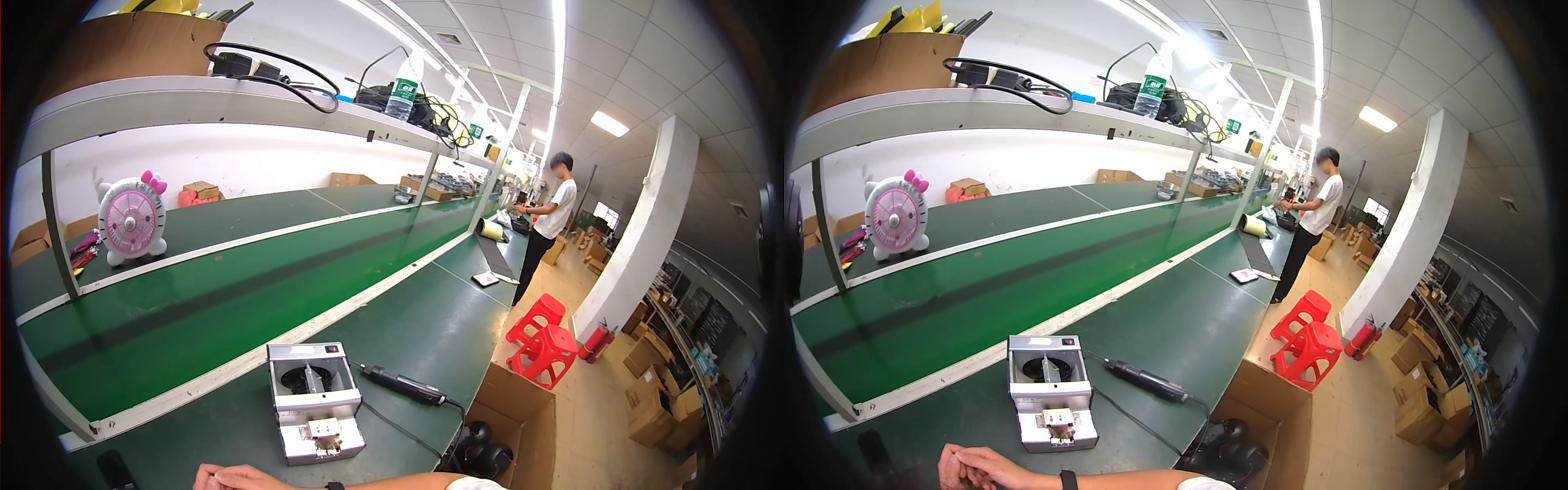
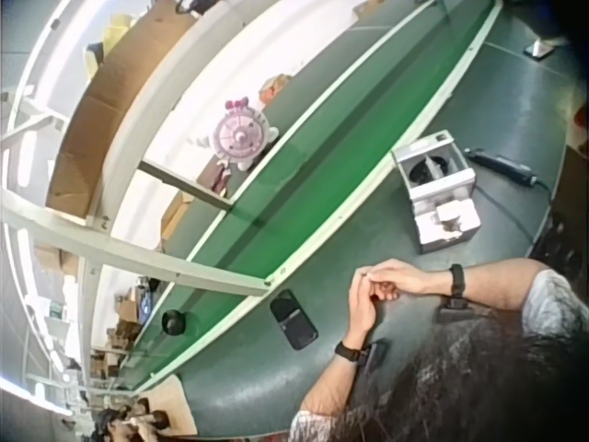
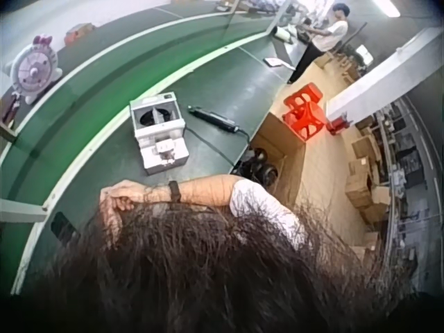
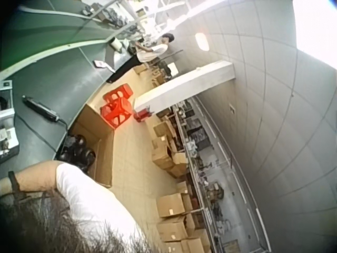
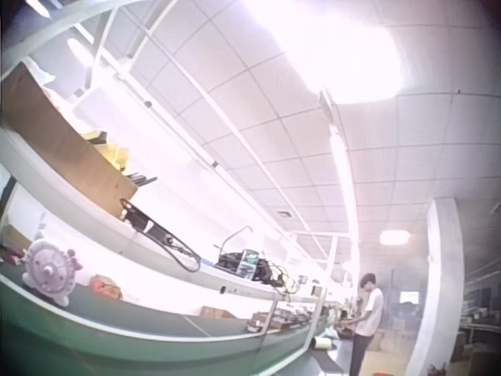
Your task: The person is assembling a round black electronic component, using an electric screwdriver to secure internal parts.
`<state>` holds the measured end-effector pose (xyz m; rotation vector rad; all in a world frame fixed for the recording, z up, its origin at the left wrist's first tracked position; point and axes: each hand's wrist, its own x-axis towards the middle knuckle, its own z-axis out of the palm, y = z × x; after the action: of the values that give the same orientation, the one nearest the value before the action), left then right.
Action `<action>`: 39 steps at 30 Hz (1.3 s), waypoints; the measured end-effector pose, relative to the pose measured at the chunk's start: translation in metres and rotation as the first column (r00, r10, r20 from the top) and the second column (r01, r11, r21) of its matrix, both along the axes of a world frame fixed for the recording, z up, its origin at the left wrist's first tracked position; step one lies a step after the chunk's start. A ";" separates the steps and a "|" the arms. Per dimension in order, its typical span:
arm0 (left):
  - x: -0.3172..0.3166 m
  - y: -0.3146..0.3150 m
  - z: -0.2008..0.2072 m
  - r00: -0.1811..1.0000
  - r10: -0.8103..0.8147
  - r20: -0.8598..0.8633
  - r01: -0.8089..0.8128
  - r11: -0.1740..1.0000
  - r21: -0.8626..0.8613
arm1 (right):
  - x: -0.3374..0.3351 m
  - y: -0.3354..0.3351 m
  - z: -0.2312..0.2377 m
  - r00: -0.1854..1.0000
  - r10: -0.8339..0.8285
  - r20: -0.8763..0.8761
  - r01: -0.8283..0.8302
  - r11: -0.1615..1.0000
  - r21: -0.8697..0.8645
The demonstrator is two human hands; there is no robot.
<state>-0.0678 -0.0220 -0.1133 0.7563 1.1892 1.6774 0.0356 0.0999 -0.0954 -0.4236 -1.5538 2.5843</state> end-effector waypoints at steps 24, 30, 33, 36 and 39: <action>0.008 0.007 0.008 0.968 0.122 -0.219 -0.135 0.990 -0.044 | -0.008 0.004 -0.037 0.981 0.090 -0.173 -0.082 0.995 0.052; 0.008 0.006 0.009 0.960 0.132 -0.247 -0.145 0.989 -0.037 | -0.004 0.001 -0.029 0.985 0.064 -0.159 -0.055 0.997 0.063; 0.008 0.006 0.002 0.963 0.133 -0.235 -0.142 0.990 -0.020 | -0.005 0.002 -0.032 0.976 0.101 -0.191 -0.084 0.992 0.096; 0.009 0.007 0.006 0.961 0.147 -0.236 -0.153 0.988 -0.009 | -0.006 0.003 -0.030 0.974 0.111 -0.199 -0.096 0.992 0.085; 0.003 0.007 -0.007 0.949 0.160 -0.273 -0.180 0.982 -0.049 | -0.006 0.001 -0.022 0.985 0.152 -0.084 -0.135 0.973 0.186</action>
<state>-0.0653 -0.0150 -0.1208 0.8760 1.5353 1.6971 0.0299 0.1009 -0.1178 -0.1712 -1.8249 2.4927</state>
